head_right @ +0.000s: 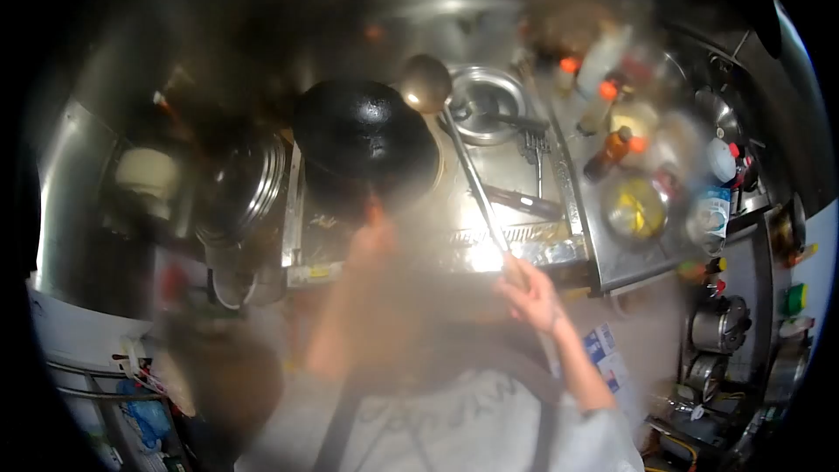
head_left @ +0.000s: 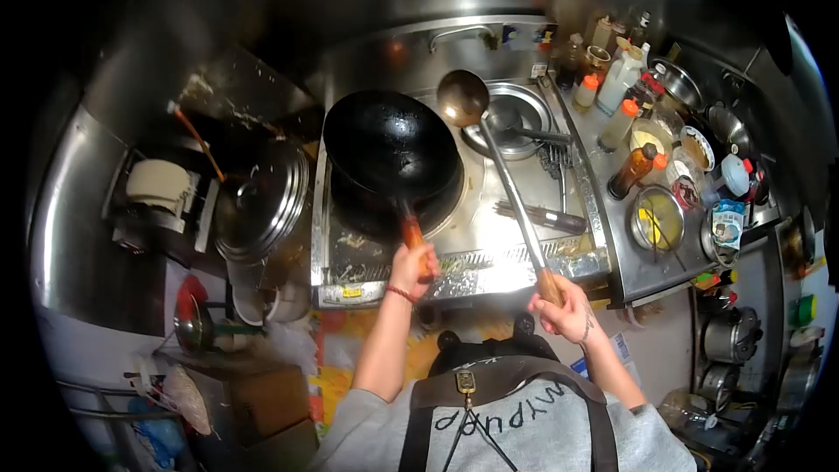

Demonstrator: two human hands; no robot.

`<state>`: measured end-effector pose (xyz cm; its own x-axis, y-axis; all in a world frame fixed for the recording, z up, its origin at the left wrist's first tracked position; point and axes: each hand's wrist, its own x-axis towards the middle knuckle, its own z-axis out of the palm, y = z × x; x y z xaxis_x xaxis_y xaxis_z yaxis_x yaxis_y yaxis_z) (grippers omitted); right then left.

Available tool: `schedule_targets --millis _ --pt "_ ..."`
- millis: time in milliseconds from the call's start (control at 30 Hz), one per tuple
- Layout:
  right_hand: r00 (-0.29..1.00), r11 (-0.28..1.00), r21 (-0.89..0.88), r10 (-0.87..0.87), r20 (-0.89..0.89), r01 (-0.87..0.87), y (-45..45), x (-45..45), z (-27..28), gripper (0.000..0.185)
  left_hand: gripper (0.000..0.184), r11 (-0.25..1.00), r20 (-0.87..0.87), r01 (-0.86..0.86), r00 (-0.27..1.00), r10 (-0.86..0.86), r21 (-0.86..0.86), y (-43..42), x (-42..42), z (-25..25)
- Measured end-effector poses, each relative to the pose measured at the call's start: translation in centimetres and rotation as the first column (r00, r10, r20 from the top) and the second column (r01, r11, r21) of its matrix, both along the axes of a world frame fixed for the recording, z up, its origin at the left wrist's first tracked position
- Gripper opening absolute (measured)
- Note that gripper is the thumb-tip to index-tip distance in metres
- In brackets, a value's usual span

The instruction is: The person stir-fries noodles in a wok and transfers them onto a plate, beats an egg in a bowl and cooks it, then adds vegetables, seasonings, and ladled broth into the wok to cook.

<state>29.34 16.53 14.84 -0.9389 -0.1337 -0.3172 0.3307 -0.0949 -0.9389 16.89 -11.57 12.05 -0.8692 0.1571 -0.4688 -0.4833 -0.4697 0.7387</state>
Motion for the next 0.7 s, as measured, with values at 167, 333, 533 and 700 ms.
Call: schedule_targets --millis 167,333,533,700 --pt "0.993 0.993 0.05 -0.106 -0.05 0.109 6.7 1.5 -3.2 0.021 0.017 0.847 -0.024 0.046 0.997 -0.069 -0.529 5.4 2.1 0.4" --pt "0.995 0.991 0.089 -0.099 -0.022 0.101 11.3 1.5 -1.0 0.025 0.023 0.71 -0.056 0.017 0.995 -0.079 -0.704 9.4 3.2 -0.5" --pt "0.995 0.973 0.213 -0.095 0.013 0.09 13.1 2.4 1.2 0.039 0.023 0.681 -0.106 -0.039 0.993 -0.057 -0.731 10.8 3.4 -1.2" --pt "0.911 0.746 0.597 -0.03 -0.412 0.295 12.4 3.4 0.7 0.03 0.022 0.699 -0.109 -0.045 0.993 -0.048 -0.714 10.0 3.5 -1.4"
